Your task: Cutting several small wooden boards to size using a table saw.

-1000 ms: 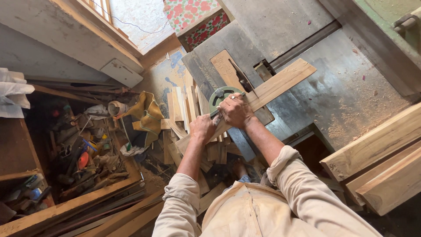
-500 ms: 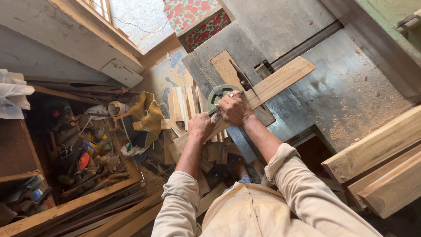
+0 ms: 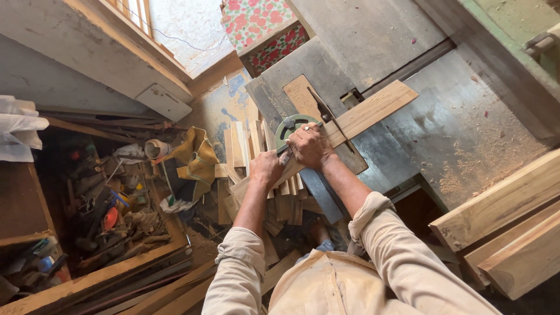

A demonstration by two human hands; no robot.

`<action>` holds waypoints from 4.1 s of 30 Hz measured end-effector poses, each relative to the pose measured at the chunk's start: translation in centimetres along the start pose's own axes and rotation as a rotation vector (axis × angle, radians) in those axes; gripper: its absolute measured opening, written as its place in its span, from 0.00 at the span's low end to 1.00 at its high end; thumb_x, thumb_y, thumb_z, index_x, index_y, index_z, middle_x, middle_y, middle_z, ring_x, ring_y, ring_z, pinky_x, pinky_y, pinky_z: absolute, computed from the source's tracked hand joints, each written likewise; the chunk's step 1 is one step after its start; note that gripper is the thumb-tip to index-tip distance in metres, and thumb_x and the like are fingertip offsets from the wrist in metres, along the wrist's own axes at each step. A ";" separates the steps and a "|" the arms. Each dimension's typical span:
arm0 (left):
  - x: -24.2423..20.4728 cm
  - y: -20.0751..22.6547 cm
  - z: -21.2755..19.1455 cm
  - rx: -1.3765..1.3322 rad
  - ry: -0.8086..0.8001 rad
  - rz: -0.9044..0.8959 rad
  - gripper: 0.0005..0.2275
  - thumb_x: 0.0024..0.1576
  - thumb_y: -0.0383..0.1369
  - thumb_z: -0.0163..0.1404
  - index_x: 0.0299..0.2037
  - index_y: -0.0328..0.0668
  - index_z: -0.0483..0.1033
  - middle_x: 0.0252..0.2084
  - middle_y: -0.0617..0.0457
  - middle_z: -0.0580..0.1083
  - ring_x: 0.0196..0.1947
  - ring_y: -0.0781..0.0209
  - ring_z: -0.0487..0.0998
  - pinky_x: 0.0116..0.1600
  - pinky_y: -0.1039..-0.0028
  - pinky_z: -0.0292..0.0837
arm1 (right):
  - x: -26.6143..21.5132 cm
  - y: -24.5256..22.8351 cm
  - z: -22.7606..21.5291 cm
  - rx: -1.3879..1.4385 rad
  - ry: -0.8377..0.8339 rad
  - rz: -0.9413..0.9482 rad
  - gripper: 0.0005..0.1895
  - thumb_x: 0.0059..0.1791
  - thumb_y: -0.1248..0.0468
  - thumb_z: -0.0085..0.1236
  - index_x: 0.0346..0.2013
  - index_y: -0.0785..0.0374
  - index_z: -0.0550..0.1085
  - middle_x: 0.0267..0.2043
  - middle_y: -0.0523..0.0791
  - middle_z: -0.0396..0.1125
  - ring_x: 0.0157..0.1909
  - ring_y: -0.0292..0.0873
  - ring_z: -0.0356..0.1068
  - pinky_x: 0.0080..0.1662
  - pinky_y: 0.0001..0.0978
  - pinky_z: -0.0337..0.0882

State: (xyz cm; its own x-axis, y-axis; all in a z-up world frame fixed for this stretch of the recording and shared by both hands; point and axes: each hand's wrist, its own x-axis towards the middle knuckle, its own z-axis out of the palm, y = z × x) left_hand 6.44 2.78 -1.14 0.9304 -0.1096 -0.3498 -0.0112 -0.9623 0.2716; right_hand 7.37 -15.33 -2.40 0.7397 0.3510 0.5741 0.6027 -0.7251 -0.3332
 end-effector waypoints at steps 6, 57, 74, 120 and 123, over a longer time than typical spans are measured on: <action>-0.8 0.6 -0.7 -0.005 -0.025 -0.014 0.26 0.61 0.58 0.43 0.39 0.42 0.82 0.37 0.37 0.79 0.40 0.39 0.82 0.45 0.52 0.76 | -0.4 -0.4 -0.4 -0.004 -0.013 -0.010 0.09 0.52 0.59 0.56 0.31 0.60 0.76 0.34 0.47 0.71 0.46 0.51 0.71 0.57 0.43 0.62; -24.8 1.0 5.8 -1.741 0.511 0.030 0.14 0.66 0.37 0.53 0.50 0.30 0.72 0.43 0.51 0.77 0.42 0.65 0.76 0.47 0.73 0.74 | -15.1 -12.4 -28.1 -0.260 -0.918 0.414 0.42 0.34 0.41 0.73 0.51 0.63 0.68 0.46 0.50 0.68 0.48 0.50 0.72 0.48 0.45 0.77; -26.6 4.0 12.1 -2.080 0.205 -0.608 0.11 0.56 0.27 0.58 0.47 0.33 0.78 0.42 0.49 0.80 0.41 0.56 0.82 0.42 0.68 0.80 | -32.4 -12.6 -20.8 -0.236 -0.823 0.812 0.23 0.46 0.52 0.62 0.49 0.63 0.74 0.43 0.55 0.75 0.47 0.58 0.76 0.48 0.50 0.76; -5.5 4.7 1.5 -0.012 -0.138 0.796 0.09 0.52 0.31 0.60 0.36 0.32 0.78 0.41 0.38 0.76 0.46 0.38 0.77 0.52 0.56 0.71 | -24.4 -29.2 -2.3 1.495 0.799 1.533 0.27 0.46 0.64 0.57 0.58 0.69 0.65 0.49 0.57 0.73 0.49 0.55 0.76 0.50 0.53 0.76; -5.2 4.7 1.9 -0.015 -0.138 0.848 0.09 0.55 0.32 0.59 0.36 0.31 0.77 0.38 0.37 0.76 0.44 0.37 0.77 0.51 0.55 0.71 | -23.2 -31.3 3.7 1.499 0.815 1.481 0.21 0.48 0.65 0.59 0.53 0.75 0.75 0.49 0.56 0.77 0.49 0.49 0.79 0.55 0.39 0.78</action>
State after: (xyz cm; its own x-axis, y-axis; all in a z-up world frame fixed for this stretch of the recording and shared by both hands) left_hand 0.86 -1.65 0.30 0.5567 -0.8207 -0.1285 -0.6769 -0.5379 0.5024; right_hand -27.55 1.46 -8.06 0.7330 -0.3646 -0.5743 -0.0708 0.7987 -0.5975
